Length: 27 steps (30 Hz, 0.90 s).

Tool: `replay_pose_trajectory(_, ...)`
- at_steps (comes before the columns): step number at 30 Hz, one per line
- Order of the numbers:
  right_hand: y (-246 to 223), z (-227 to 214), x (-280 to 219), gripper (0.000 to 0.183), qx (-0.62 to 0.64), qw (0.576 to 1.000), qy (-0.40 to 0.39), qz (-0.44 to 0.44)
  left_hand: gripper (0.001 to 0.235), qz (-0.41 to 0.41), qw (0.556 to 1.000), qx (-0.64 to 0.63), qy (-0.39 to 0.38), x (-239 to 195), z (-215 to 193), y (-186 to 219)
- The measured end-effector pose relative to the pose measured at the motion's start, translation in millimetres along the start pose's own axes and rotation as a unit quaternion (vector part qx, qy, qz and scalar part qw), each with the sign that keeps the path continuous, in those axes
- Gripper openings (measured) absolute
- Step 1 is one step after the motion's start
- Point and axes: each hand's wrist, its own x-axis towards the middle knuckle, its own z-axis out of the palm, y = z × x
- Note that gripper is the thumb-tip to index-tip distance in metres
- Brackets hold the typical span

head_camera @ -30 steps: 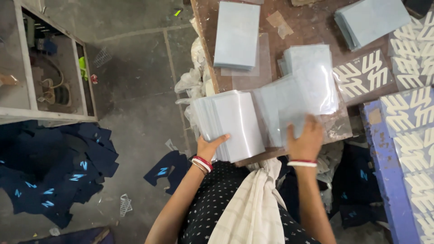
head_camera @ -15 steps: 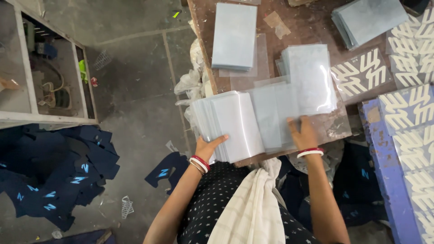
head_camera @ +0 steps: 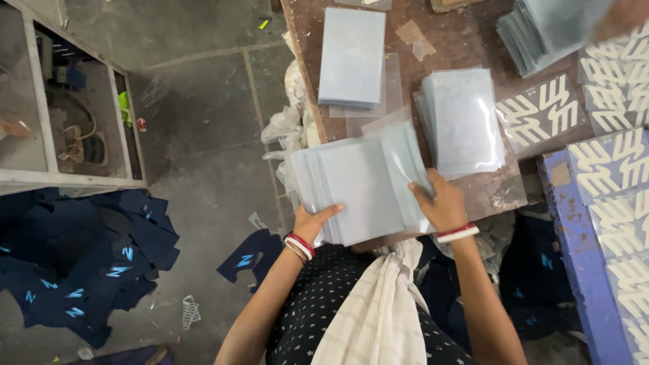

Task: The person organizes and packs printed materials by hand at a table. They pick up stacks of printed sheets, align them, and place them into clear plastic sleeves one at a time, continuing until a large number of sheets have been sleeved and stacked.

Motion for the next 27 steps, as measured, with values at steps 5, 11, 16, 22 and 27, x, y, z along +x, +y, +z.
replay_pose_trajectory(5, -77.8, -45.9, -8.8, 0.035, -0.203, 0.977, 0.001, 0.067, 0.069, 0.0, 1.0, -0.017, -0.02, -0.6, 0.7, 2.2)
replay_pose_trajectory(11, -33.5, -7.2, 7.6, 0.057, -0.225, 0.974, -0.004, 0.013, 0.071, -0.017, 1.0, 0.001, 0.012, 4.7, -0.9, -6.1)
replay_pose_trajectory(16, 39.9, -59.0, 35.5, 0.046, -0.033, 0.999, 0.024, 0.01, 0.074, 0.021, 1.0, -0.003, 0.007, 4.6, -0.3, -8.4)
replay_pose_trajectory(22, 100.6, -112.2, 99.3, 0.049, 0.109, 0.992, 0.027, 0.062, 0.075, 0.016, 1.0, 0.01, 0.019, 1.0, 1.9, -4.8)
replay_pose_trajectory(27, 66.7, -98.2, 84.4, 0.052, -0.294, 0.947, 0.078, 0.105, 0.073, 0.003, 1.0, 0.007, 0.022, 4.6, 0.6, -9.0)
